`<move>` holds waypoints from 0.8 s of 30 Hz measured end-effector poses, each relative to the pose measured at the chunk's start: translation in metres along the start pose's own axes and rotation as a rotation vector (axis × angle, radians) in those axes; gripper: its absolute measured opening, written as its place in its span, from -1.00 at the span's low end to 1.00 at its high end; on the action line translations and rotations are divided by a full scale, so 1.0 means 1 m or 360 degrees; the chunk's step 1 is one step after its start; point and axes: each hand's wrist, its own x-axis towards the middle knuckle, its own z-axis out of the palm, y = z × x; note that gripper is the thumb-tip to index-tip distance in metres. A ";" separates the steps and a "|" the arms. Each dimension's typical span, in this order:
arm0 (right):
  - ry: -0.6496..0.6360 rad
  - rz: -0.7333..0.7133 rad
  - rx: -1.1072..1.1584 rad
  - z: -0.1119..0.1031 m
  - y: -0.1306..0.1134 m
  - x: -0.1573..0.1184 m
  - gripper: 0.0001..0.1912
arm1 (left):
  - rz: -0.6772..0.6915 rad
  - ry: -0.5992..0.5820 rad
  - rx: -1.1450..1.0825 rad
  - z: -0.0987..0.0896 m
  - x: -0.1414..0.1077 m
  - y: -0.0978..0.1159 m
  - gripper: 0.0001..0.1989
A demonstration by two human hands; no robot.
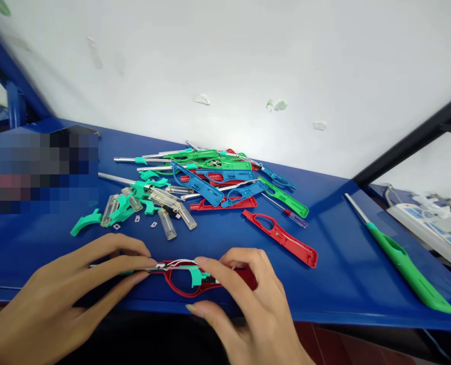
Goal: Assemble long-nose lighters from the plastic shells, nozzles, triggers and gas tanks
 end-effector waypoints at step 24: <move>-0.0100 -0.0134 0.0211 0.026 -0.012 0.035 -0.84 | 0.0023 0.0103 0.0052 0.002 -0.007 -0.001 -0.78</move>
